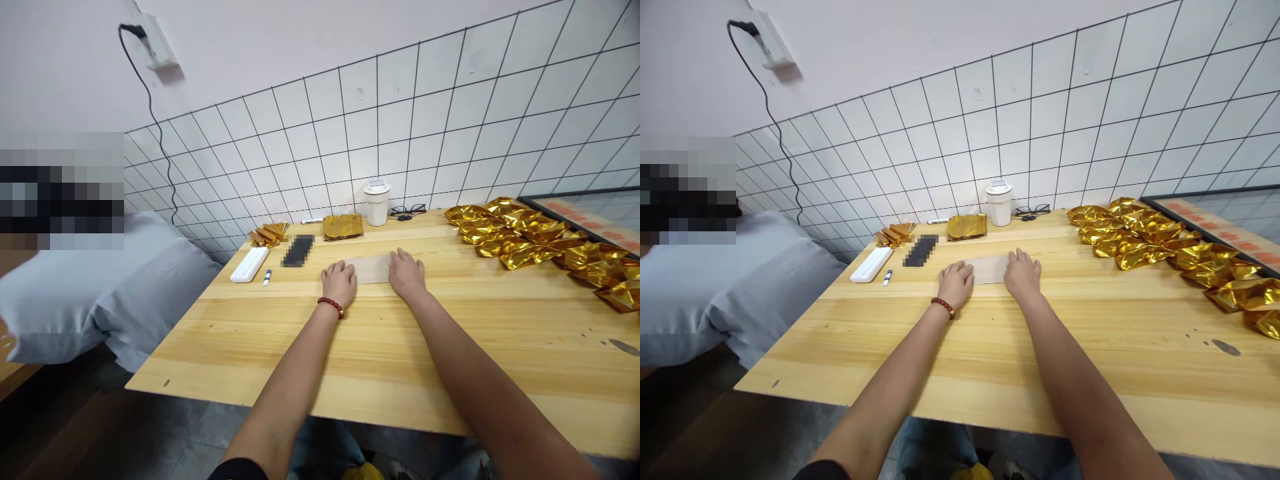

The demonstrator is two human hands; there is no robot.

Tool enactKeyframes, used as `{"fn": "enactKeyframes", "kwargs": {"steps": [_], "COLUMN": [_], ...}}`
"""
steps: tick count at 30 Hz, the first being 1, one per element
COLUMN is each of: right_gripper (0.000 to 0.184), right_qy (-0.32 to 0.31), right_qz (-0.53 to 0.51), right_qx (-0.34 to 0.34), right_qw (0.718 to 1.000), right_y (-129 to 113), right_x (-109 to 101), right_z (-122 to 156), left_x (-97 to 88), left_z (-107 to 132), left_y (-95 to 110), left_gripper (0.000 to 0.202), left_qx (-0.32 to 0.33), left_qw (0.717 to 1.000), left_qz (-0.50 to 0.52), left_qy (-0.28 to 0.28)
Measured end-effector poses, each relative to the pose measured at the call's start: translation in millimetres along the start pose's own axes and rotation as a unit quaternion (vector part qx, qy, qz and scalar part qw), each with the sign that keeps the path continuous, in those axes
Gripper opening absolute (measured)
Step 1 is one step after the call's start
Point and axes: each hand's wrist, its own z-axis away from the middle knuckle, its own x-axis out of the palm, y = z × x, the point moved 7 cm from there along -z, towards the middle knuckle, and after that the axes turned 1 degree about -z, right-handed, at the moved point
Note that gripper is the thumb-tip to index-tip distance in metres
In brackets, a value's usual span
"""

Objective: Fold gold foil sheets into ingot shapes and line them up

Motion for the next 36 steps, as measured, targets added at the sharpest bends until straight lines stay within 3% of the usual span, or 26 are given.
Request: {"fn": "enactKeyframes", "kwargs": {"steps": [3, 5, 7, 9, 12, 15, 21, 26, 29, 32, 36], "right_gripper": [0.052, 0.051, 0.049, 0.047, 0.046, 0.046, 0.049, 0.025, 0.012, 0.025, 0.037], "right_qy": [0.017, -0.009, -0.055, -0.079, -0.065, -0.046, 0.007, 0.046, 0.063, 0.065, 0.052], "right_qz": [0.009, 0.007, -0.006, -0.022, -0.035, -0.033, -0.005, -0.031, -0.088, -0.114, -0.131], "right_qx": [-0.116, -0.224, -0.309, -0.339, -0.327, -0.292, -0.145, -0.132, -0.076, -0.011, 0.015], "right_qw": [0.993, 0.974, 0.949, 0.937, 0.942, 0.955, 0.989, 0.990, 0.991, 0.991, 0.990], "right_y": [-20.2, -36.9, -48.9, -53.5, -52.6, -48.1, -27.5, -15.8, 0.5, 15.9, 23.5], "right_x": [-4.8, -1.3, 5.2, 8.8, 7.8, 5.0, -10.1, -14.1, -8.8, -2.4, 0.6], "right_z": [5.8, 12.9, 20.8, 24.6, 23.3, 20.3, 10.5, -1.1, -11.2, -18.2, -23.1], "left_x": [-4.0, -5.7, -4.1, 0.3, 4.2, 3.9, 4.3, 4.6, 3.8, 2.7, 1.4], "left_z": [0.3, 1.0, 1.3, 0.8, -0.3, -1.1, -1.1, -1.9, -2.1, -2.1, -2.1], "left_y": [4.3, 10.0, 14.3, 16.1, 16.4, 15.0, 12.2, 9.9, 9.8, 9.2, 7.4], "left_gripper": [0.034, 0.035, 0.034, 0.033, 0.034, 0.035, 0.035, 0.034, 0.033, 0.032, 0.030], "left_qx": [0.047, 0.101, 0.142, 0.162, 0.165, 0.159, 0.166, 0.166, 0.163, 0.152, 0.135], "left_qw": [0.998, 0.994, 0.990, 0.987, 0.985, 0.987, 0.986, 0.986, 0.986, 0.987, 0.989], "left_qz": [-0.014, -0.020, -0.016, -0.009, -0.004, -0.005, 0.012, 0.028, 0.035, 0.038, 0.044], "left_qy": [0.025, 0.035, 0.020, -0.013, -0.038, -0.029, -0.001, 0.019, 0.024, 0.025, 0.028]}}
